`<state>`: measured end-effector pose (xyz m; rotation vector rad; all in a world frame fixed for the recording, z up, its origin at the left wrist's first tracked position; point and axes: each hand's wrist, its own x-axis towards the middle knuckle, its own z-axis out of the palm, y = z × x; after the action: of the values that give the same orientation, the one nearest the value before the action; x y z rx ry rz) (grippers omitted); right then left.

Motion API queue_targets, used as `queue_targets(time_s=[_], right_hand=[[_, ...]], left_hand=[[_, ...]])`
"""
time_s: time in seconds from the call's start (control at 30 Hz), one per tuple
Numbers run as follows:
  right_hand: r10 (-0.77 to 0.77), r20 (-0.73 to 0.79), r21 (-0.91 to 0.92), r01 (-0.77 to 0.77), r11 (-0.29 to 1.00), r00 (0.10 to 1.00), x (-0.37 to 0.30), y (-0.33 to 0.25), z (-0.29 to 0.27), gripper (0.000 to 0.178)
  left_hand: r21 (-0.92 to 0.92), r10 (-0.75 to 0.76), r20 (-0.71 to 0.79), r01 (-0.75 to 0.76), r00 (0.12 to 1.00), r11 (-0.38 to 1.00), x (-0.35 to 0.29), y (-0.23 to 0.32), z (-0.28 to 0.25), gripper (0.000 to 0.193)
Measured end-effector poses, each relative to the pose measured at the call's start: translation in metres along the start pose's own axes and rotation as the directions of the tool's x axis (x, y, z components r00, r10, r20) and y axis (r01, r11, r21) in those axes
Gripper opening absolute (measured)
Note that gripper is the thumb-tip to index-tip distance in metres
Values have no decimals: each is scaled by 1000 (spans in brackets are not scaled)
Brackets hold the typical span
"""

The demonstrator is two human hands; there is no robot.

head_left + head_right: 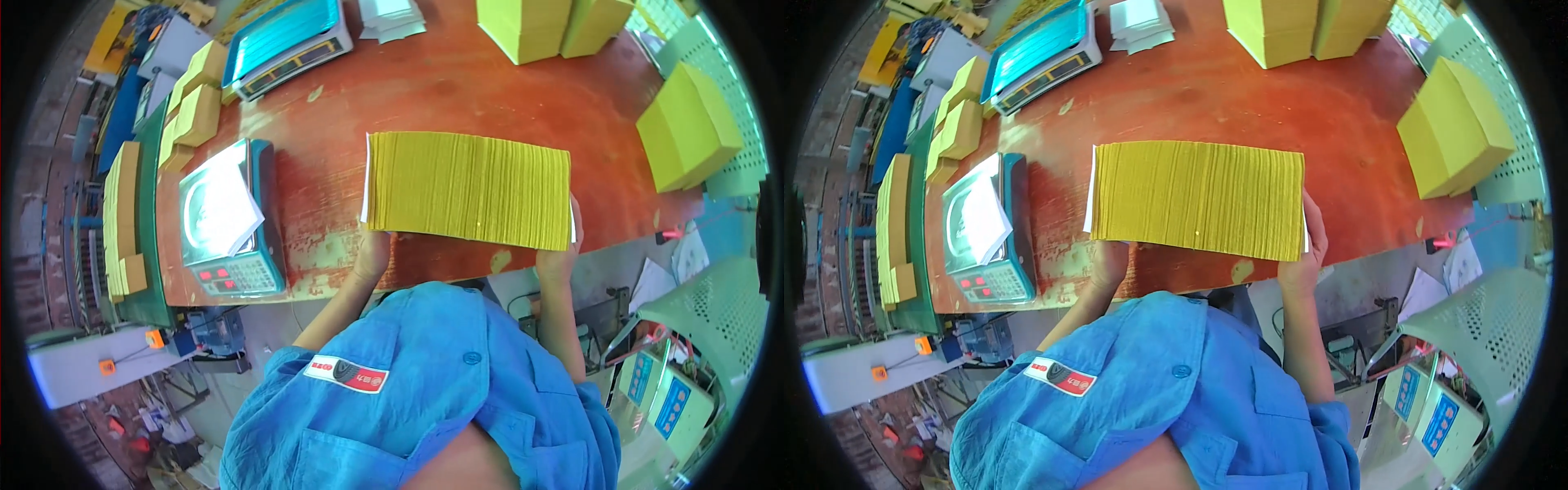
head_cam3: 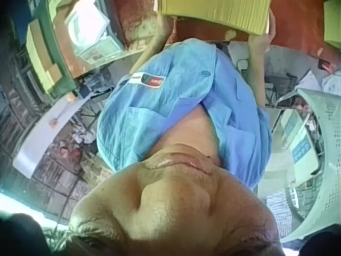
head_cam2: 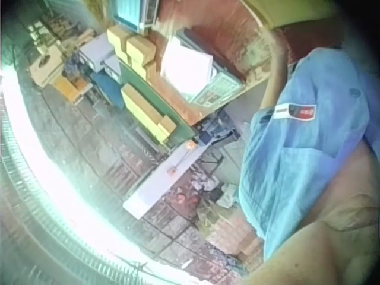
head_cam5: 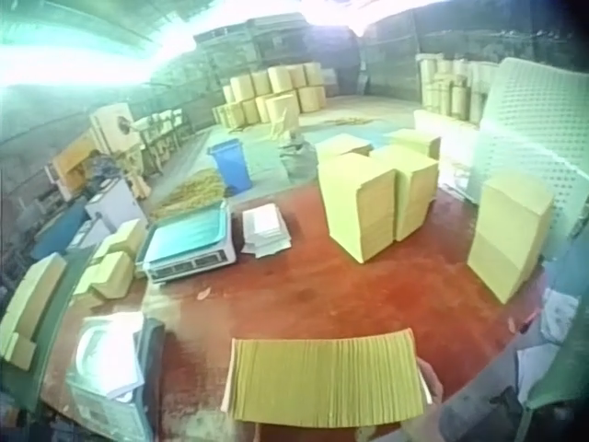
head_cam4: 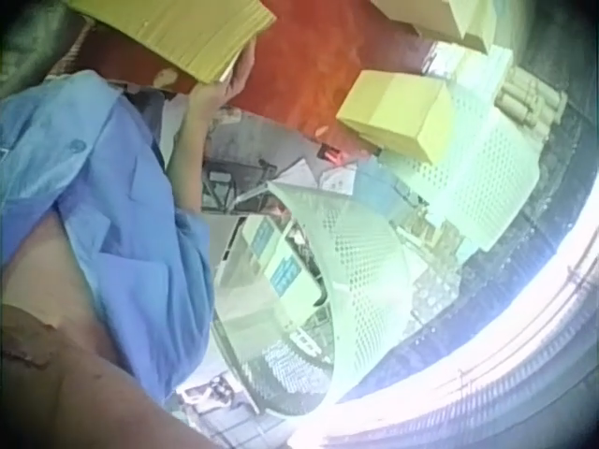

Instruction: Stack, weigh, and bundle stacks of yellow paper using a banding machine in a paper mill or warehouse.

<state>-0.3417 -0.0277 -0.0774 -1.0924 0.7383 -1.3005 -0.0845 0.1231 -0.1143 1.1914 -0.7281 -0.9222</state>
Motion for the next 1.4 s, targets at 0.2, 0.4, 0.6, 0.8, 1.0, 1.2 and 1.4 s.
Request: queue_targets(time_s=[0.2,0.4,0.6,0.8,1.0,1.2,1.4], right_hand=[[37,37,64,-39,997,999,3,1,-5,40],[70,33,111,-73,991,997,0,0,-3,41],[50,20,141,-52,989,999,-2,5,-5,40],[65,-12,146,-62,987,998,-5,3,1,41],[48,-31,154,-43,987,998,-7,0,1,40],[89,-95,173,-72,982,991,-2,-2,1,37],[56,94,58,-61,996,994,6,-4,-4,36]], left_hand=[[-242,-21,-182,-25,983,970,13,54,21,51],[-336,-162,31,163,986,928,35,99,6,47],[-144,-160,-38,153,986,978,38,102,15,40],[-255,-126,-97,98,987,962,46,99,22,36],[-210,-153,-131,124,979,970,42,100,32,34],[-337,-207,46,210,977,918,51,74,0,34],[442,273,-80,-211,959,872,49,59,19,24]])
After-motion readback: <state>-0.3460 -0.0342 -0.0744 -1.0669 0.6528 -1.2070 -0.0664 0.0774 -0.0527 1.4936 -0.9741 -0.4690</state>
